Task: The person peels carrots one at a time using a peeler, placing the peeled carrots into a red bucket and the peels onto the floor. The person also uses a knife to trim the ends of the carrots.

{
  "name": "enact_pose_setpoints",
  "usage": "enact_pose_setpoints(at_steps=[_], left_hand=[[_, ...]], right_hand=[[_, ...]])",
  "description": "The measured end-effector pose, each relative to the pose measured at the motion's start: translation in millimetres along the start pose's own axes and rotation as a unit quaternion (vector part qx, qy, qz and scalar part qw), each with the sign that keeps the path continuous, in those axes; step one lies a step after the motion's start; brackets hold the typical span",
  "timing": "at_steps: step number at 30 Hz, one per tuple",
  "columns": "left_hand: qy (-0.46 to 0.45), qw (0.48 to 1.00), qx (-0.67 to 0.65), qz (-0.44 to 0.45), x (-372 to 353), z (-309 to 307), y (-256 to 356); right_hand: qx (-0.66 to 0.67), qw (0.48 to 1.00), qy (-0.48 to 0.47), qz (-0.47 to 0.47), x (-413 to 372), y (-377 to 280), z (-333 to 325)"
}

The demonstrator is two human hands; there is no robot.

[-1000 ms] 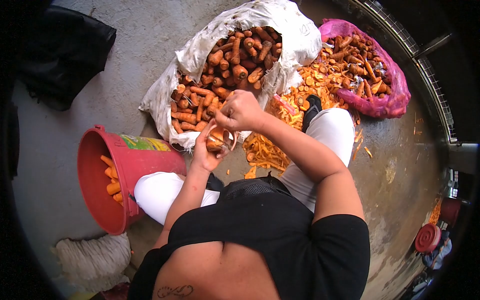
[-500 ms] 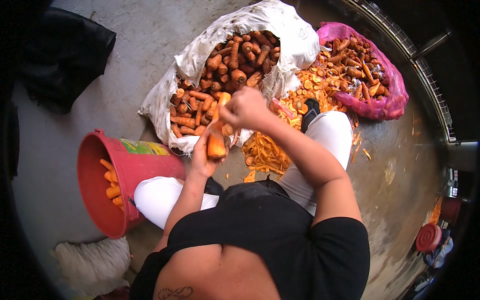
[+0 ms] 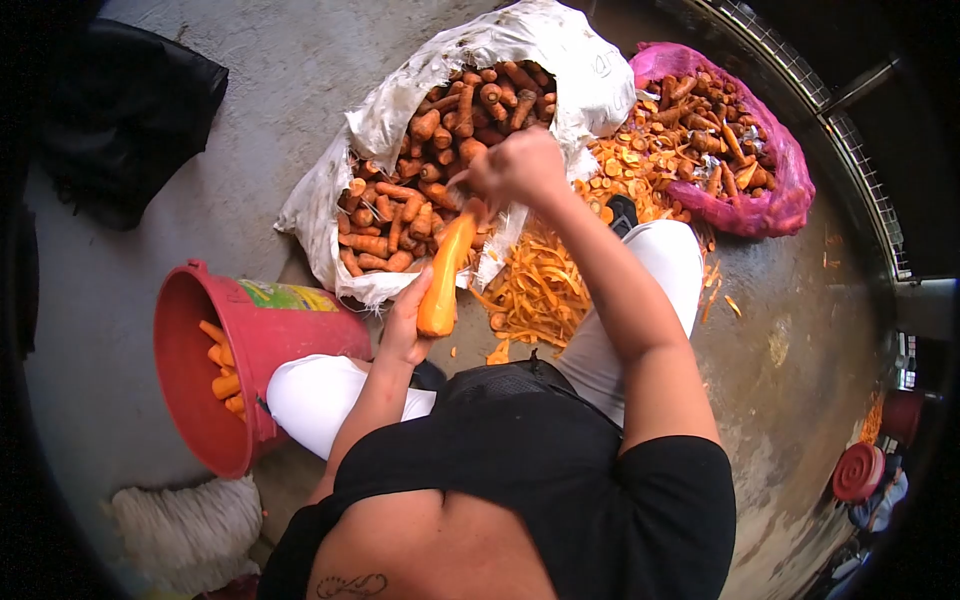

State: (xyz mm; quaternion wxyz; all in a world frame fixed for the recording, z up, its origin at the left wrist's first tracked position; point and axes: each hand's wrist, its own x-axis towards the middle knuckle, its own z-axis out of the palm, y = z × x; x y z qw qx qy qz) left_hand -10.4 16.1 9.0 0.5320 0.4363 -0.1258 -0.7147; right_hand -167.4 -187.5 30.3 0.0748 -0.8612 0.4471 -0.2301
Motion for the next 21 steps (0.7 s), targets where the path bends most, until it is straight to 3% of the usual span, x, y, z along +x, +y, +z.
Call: enact_pose_setpoints(at_steps=[2,4,5,8,10,12,14,16,21], left_hand=[[-0.01,0.999,0.033,0.014,-5,4,2],[-0.019,0.997,0.068,0.032,-13,14,11],[-0.03,0.997,0.07,0.034,-13,13,12],[-0.053,0.996,0.058,0.037,-10,10,12],[-0.054,0.998,0.036,0.027,-9,11,14],[-0.074,0.997,0.007,0.027,-6,9,13],[-0.064,0.997,-0.035,0.015,-4,8,13],[-0.023,0.996,-0.089,-0.01,-2,9,13],[-0.011,0.997,-0.072,0.018,2,8,6]], right_hand=[[-0.148,0.984,-0.025,0.1,18,38,-5],[-0.152,0.974,0.003,0.168,20,62,-4],[-0.176,0.973,0.039,0.143,17,67,-1],[0.025,0.969,-0.081,0.23,16,25,-18],[0.198,0.968,-0.028,0.155,0,-7,-25],[0.236,0.966,0.06,-0.09,-19,-21,-13],[0.202,0.957,0.069,-0.199,-34,-43,-17],[0.235,0.946,0.048,-0.217,-45,-59,-17],[0.189,0.95,0.056,-0.242,-49,-65,-11]])
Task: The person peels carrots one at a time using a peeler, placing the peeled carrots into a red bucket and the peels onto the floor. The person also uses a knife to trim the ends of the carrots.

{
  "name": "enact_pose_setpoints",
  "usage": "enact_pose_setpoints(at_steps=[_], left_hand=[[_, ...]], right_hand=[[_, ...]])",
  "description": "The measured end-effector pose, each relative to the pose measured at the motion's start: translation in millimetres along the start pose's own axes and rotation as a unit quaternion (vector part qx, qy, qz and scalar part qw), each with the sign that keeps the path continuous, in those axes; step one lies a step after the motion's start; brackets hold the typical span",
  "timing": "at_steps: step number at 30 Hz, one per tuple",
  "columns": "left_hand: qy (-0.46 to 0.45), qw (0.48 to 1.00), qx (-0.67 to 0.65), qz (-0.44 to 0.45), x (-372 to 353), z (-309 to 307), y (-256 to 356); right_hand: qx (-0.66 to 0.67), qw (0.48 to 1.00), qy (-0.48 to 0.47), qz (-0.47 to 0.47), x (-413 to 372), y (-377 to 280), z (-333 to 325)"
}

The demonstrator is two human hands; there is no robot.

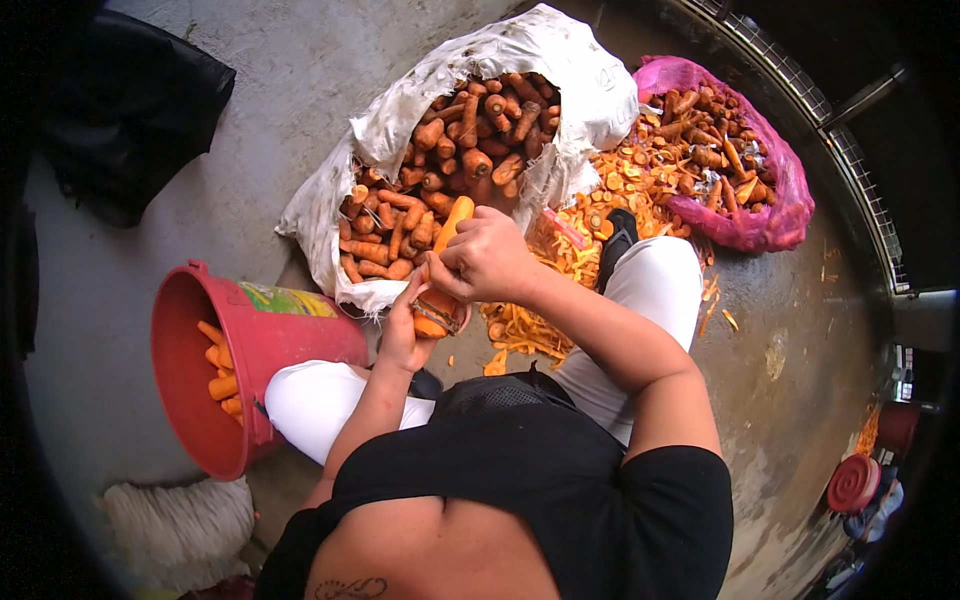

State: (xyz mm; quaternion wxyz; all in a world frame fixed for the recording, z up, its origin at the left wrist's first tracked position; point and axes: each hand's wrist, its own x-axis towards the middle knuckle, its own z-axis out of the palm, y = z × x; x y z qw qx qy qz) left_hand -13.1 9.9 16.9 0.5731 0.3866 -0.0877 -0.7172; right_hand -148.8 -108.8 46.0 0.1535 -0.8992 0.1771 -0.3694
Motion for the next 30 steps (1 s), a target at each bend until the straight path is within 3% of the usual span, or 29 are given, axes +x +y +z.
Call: enact_pose_setpoints(at_steps=[2,5,7,8,9,10,11,12,13,14,17,18,19,20,22,25,27,28,29,30], left_hand=[[-0.044,0.998,0.033,0.01,1,-7,1],[0.004,0.995,0.08,0.051,-2,5,1],[-0.01,0.994,0.105,0.03,-1,6,5],[-0.021,0.993,0.117,0.016,-1,5,7],[-0.033,0.991,0.13,0.002,-1,4,9],[-0.056,0.989,0.137,0.024,-12,13,13],[-0.063,0.988,0.137,0.024,-18,13,13],[-0.071,0.987,0.139,0.024,-23,12,14],[-0.079,0.986,0.142,0.024,-26,11,14],[-0.084,0.987,0.137,0.03,-26,11,16],[-0.077,0.986,0.139,0.05,-20,8,16],[-0.073,0.985,0.15,0.05,-19,7,16],[-0.069,0.983,0.162,0.048,-17,6,16],[-0.066,0.981,0.174,0.047,-15,6,16],[-0.047,0.982,0.175,0.051,-11,3,11],[-0.053,0.978,0.192,0.064,-10,0,10],[-0.066,0.971,0.218,0.078,-12,0,11],[-0.071,0.965,0.236,0.087,-16,2,11],[-0.076,0.96,0.253,0.095,-20,3,11],[-0.114,0.959,0.25,0.074,-23,3,15]], right_hand=[[-0.014,1.0,0.002,0.002,2,4,-1],[-0.024,1.0,0.012,0.016,5,14,-2],[-0.02,0.999,0.022,0.019,6,25,-1],[-0.027,0.997,0.009,0.072,4,35,0],[-0.065,0.99,0.076,0.098,0,58,5],[-0.111,0.971,0.026,0.211,2,80,-9],[-0.122,0.88,-0.11,0.446,13,105,-31],[-0.291,0.873,-0.073,0.385,-1,143,-39],[-0.293,0.83,-0.113,0.461,0,157,-52],[-0.339,0.846,-0.044,0.41,-13,172,-52],[-0.176,0.853,-0.055,0.489,1,139,-51],[-0.121,0.865,-0.067,0.483,7,118,-46],[-0.104,0.911,-0.011,0.399,3,100,-33],[-0.049,0.924,-0.045,0.377,15,66,-38],[-0.062,0.987,0.028,0.142,13,43,-20],[-0.093,0.994,-0.021,0.054,17,23,-14],[-0.146,0.982,0.025,0.118,12,48,-11],[-0.254,0.956,0.003,0.147,9,81,-17],[-0.287,0.923,-0.018,0.256,9,110,-30],[-0.278,0.835,-0.125,0.459,6,150,-66]])
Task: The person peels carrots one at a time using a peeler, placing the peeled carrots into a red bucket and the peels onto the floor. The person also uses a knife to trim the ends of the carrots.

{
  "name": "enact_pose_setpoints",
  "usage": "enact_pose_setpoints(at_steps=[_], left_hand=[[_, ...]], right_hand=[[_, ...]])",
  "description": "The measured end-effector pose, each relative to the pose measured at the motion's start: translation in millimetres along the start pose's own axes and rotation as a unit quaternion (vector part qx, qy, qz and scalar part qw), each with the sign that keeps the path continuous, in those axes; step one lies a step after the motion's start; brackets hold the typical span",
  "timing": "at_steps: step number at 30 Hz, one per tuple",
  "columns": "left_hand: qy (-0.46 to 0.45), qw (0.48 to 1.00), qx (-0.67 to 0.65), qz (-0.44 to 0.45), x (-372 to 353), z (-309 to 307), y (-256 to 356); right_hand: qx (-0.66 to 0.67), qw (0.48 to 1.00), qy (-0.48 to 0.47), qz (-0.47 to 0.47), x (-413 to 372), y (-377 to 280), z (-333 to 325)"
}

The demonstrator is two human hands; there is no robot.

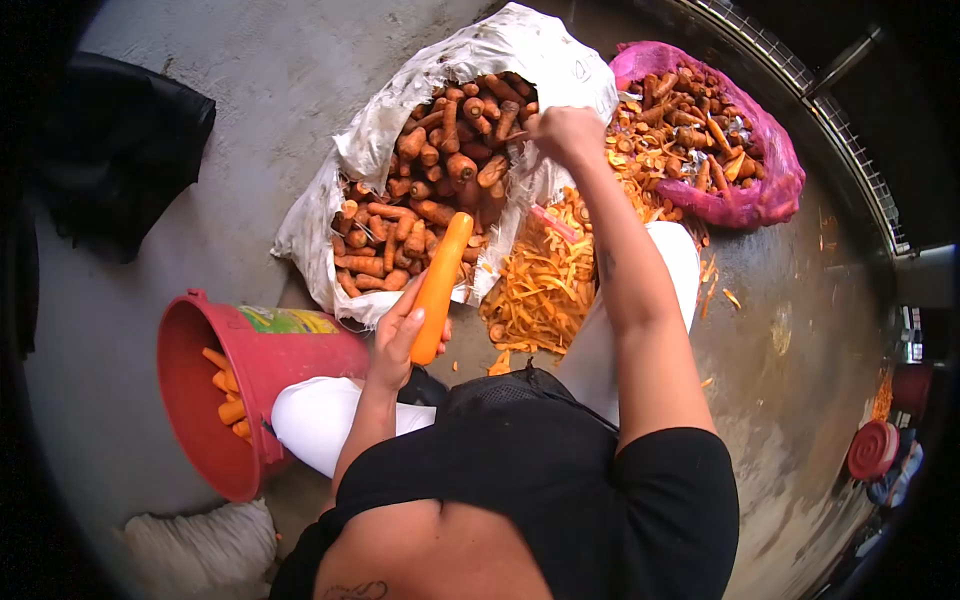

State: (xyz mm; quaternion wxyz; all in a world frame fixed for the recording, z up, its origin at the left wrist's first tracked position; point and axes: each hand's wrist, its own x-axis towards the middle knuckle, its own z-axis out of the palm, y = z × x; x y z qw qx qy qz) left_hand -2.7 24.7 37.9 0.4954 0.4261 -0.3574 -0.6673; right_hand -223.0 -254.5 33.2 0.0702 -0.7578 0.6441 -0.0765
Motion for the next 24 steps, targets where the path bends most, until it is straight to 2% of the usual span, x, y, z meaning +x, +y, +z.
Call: enact_pose_setpoints(at_steps=[1,2,3,6,8,9,11,13,14,15,17,19,21,24], left_hand=[[-0.003,1.0,0.009,-0.002,0,2,3],[-0.004,1.0,0.018,-0.003,1,4,5],[-0.004,1.0,0.026,-0.002,2,6,6],[0.022,0.998,0.056,0.015,9,3,-2],[0.043,0.996,0.079,0.015,19,-7,-11],[0.05,0.996,0.078,0.019,24,-12,-16],[0.07,0.994,0.075,0.028,35,-21,-26],[0.112,0.983,0.14,0.036,47,-32,-38],[0.136,0.975,0.172,0.04,51,-37,-40],[0.166,0.951,0.259,0.019,54,-39,-36],[0.223,0.877,0.424,-0.031,59,-38,-18],[0.252,0.838,0.482,0.03,63,-37,-10],[0.263,0.813,0.511,0.093,67,-35,-4],[0.257,0.801,0.53,0.109,67,-41,-5]], right_hand=[[-0.029,0.998,-0.03,0.056,15,25,18],[-0.027,0.998,-0.011,0.063,18,40,33],[0.003,0.992,-0.017,0.127,21,49,54],[0.249,0.94,-0.105,0.208,34,73,140],[0.419,0.876,-0.117,0.21,7,58,147],[0.38,0.89,-0.154,0.198,3,59,156],[0.374,0.899,-0.202,0.109,1,68,201],[0.26,0.943,-0.191,0.079,-18,59,193],[0.192,0.961,-0.171,0.099,-23,60,208],[0.125,0.974,-0.152,0.115,-28,64,226],[0.087,0.976,-0.136,0.145,-42,69,244],[0.053,0.979,-0.121,0.155,-53,69,255],[0.029,0.978,-0.154,0.136,-56,73,267],[0.017,0.978,-0.179,0.105,-55,78,278]])
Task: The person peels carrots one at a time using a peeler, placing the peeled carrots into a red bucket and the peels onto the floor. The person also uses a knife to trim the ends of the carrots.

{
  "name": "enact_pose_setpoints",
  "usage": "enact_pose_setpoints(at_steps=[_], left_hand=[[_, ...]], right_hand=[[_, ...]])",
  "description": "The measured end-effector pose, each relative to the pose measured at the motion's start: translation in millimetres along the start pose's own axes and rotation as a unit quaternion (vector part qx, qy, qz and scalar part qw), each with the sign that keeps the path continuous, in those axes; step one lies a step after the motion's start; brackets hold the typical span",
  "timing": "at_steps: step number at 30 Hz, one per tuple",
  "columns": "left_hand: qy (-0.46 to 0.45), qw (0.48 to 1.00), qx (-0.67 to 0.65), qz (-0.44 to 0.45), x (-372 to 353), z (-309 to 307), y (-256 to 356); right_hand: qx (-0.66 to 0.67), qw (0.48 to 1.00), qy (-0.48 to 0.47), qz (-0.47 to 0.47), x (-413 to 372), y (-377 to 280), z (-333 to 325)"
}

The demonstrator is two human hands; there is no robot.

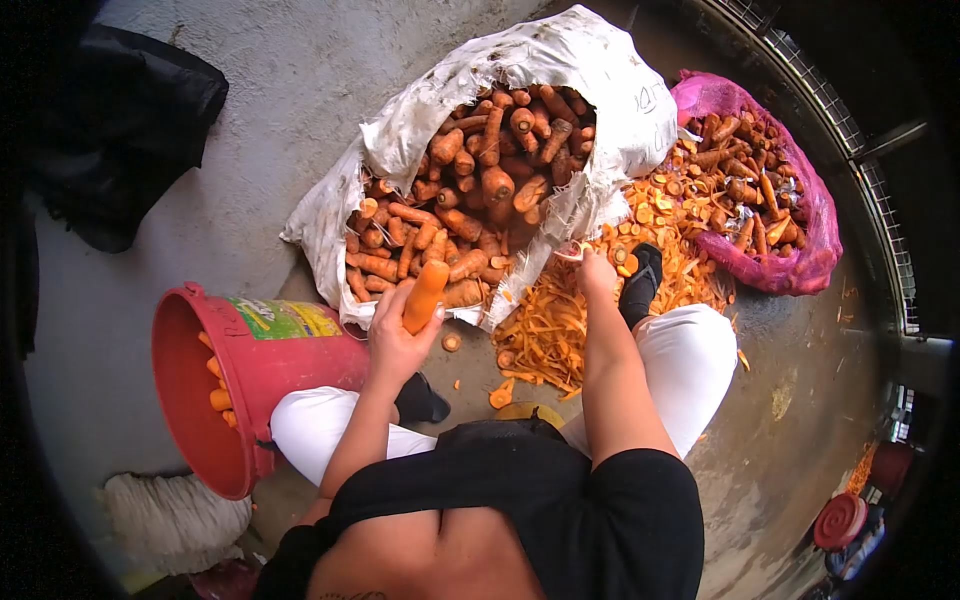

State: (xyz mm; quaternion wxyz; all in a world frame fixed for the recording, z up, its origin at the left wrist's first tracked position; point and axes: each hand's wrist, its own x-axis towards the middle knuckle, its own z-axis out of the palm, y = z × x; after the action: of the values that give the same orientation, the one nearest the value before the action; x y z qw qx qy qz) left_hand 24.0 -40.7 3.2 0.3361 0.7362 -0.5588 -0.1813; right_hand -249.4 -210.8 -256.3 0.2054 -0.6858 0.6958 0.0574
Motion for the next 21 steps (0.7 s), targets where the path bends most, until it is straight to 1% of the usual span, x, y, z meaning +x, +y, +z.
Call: enact_pose_setpoints(at_steps=[3,5,7,9,11,12,13,14,15,16,17,19,21], left_hand=[[0.004,0.999,0.046,0.024,1,-2,-5],[0.018,0.995,0.079,0.056,0,-2,-14],[0.025,0.99,0.109,0.081,-2,-9,-12],[0.03,0.985,0.136,0.101,-3,-18,-6],[0.013,0.98,0.174,0.098,-5,-26,-5],[0.005,0.978,0.186,0.091,-7,-27,-7],[-0.003,0.977,0.198,0.081,-9,-28,-10],[-0.04,0.97,0.232,0.066,-8,-28,-16],[-0.048,0.968,0.236,0.065,-9,-31,-17],[-0.055,0.967,0.241,0.063,-9,-35,-17],[-0.062,0.965,0.247,0.061,-11,-38,-19],[-0.035,0.959,0.265,0.097,-15,-43,-22],[-0.027,0.951,0.287,0.115,-19,-48,-21]], right_hand=[[-0.018,0.999,0.008,-0.04,-7,0,-10],[-0.02,0.997,0.027,-0.072,-18,-3,-22],[0.019,0.998,0.017,-0.059,-32,-7,-34],[0.089,0.994,0.037,-0.048,-47,-14,-46],[0.134,0.981,0.123,-0.069,-54,-19,-41],[0.302,0.947,0.085,-0.074,-59,-25,-47],[0.457,0.885,0.04,-0.078,-65,-35,-52],[0.557,0.828,-0.015,-0.061,-92,-56,-80],[0.619,0.77,-0.014,-0.156,-93,-59,-74],[0.66,0.74,-0.032,-0.126,-106,-70,-82],[0.69,0.717,-0.048,-0.088,-134,-93,-111],[0.712,0.688,-0.086,-0.112,-161,-106,-124],[0.675,0.704,-0.158,-0.152,-197,-111,-152]])
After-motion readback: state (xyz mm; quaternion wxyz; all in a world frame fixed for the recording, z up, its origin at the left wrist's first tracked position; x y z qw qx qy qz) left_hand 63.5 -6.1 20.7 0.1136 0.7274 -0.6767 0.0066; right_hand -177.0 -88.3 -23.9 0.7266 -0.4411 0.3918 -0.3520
